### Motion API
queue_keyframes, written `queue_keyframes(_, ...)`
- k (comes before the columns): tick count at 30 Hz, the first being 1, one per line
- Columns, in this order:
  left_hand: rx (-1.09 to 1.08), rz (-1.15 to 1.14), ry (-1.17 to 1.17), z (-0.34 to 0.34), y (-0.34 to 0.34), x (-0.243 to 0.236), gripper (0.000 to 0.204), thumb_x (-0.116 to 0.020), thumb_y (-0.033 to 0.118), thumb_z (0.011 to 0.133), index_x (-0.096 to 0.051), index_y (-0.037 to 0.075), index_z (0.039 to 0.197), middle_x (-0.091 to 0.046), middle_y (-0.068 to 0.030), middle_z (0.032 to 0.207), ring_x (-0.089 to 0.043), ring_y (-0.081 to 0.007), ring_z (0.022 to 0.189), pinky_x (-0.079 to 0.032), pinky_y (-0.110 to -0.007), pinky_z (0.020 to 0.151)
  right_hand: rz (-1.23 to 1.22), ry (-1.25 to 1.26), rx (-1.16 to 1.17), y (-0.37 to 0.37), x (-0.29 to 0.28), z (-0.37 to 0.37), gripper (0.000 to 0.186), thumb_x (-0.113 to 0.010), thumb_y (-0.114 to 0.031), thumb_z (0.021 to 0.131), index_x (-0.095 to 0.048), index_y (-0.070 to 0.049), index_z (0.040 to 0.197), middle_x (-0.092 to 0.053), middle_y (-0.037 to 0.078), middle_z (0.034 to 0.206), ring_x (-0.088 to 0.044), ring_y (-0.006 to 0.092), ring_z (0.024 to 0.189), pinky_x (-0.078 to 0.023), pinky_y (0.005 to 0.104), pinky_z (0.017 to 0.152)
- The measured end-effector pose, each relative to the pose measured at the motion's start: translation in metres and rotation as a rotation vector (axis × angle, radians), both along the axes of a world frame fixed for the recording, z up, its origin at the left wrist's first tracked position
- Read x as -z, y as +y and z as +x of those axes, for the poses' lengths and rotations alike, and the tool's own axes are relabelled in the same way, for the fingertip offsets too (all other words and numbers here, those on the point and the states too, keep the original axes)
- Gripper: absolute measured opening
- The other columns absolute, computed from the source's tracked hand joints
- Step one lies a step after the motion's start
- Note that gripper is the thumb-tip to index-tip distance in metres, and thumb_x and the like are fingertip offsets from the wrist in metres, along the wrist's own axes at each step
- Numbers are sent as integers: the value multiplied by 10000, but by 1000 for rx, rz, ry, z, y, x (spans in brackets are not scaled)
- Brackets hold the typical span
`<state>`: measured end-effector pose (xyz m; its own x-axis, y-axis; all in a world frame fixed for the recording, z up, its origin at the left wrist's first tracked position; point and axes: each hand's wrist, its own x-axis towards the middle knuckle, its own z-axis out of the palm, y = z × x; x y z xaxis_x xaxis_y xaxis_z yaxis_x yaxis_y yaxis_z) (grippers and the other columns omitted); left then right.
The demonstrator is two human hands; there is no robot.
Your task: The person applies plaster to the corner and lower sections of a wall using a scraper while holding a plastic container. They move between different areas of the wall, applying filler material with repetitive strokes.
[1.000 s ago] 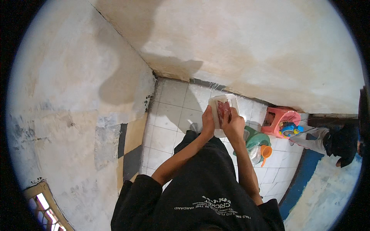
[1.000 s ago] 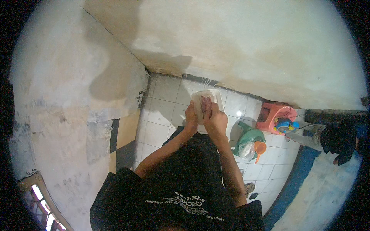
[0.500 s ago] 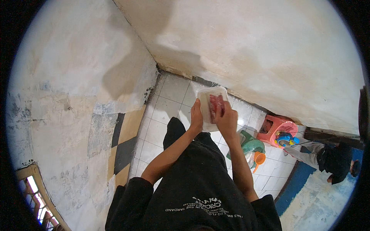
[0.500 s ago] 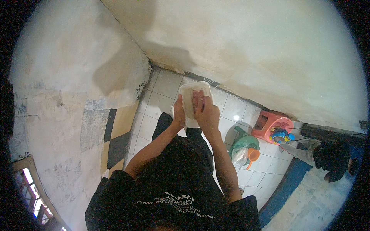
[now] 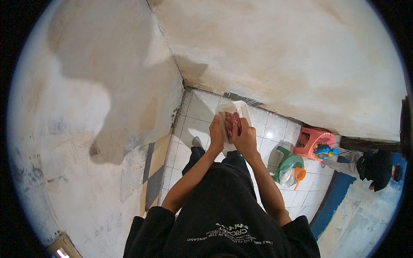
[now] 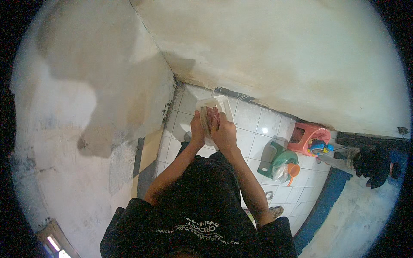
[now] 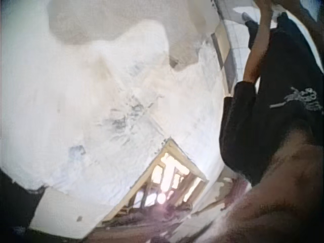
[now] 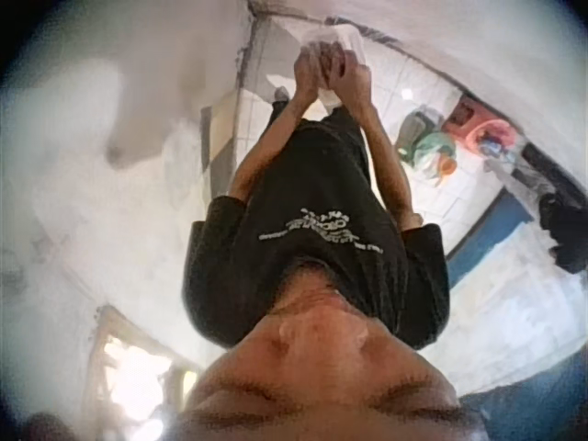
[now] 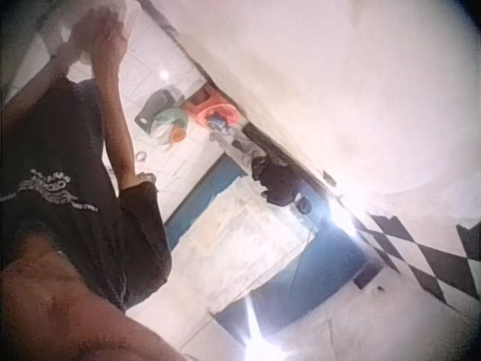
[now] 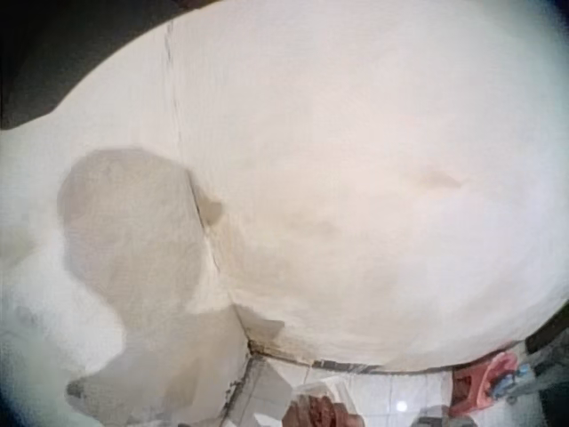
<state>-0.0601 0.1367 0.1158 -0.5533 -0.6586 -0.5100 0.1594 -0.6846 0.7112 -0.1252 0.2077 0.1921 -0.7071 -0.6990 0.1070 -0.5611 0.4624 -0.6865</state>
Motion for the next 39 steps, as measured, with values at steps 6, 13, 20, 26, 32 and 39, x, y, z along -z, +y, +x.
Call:
queue_keyframes(6, 28, 13, -29, 25, -53, 40, 526, -353, 454, 989, -549, -9, 1141, -593, -104, 1026, -580, -175, 911, -486, -319, 803, 28, -48, 93, -58, 14, 19, 207, -551, -200, 907, -531, 6, 918, -590, 239, 612, -603, 423, 548, -483, 475, 484)
queue_keyframes(13, 37, 204, 86, 21, -105, 109, 530, -363, 469, 985, -536, -2, 1156, -581, -103, 1061, -570, -168, 942, -478, -315, 834, 77, -190, 174, -102, 42, -1, 143, -611, -97, 850, -537, 24, 865, -607, 209, 630, -637, 357, 568, -472, 397, 499)
queue_keyframes(20, -18, 150, 56, 8, -131, 173, 527, -355, 443, 994, -514, -11, 1211, -575, -95, 1095, -546, -158, 1010, -440, -297, 895, 131, -274, 86, -142, 127, -15, 109, -582, -63, 860, -518, 25, 865, -602, 206, 623, -623, 315, 520, -459, 365, 482)
queue_keyframes(26, -25, 147, -12, 2, -156, 256, 521, -350, 408, 1002, -469, -17, 1279, -538, -106, 1199, -511, -165, 1083, -412, -289, 936, 128, -265, 6, -174, 216, -32, 86, -569, -43, 874, -518, 25, 860, -602, 181, 608, -620, 257, 494, -441, 330, 460)
queue_keyframes(32, -123, 77, -92, 2, -179, 322, 538, -358, 540, 966, -520, 54, 1130, -582, -54, 922, -585, -138, 830, -506, -283, 730, 145, -277, 11, -199, 292, -23, 83, -561, -43, 881, -522, 30, 884, -611, 183, 627, -627, 231, 519, -440, 314, 471)
queue_keyframes(39, -116, -6, -105, -1, -210, 378, 545, -369, 512, 968, -457, 39, 1224, -535, -66, 1046, -536, -140, 959, -444, -277, 817, 170, -380, 66, -230, 348, -17, 86, -567, -52, 888, -513, 15, 877, -613, 192, 651, -622, 229, 526, -446, 319, 481)
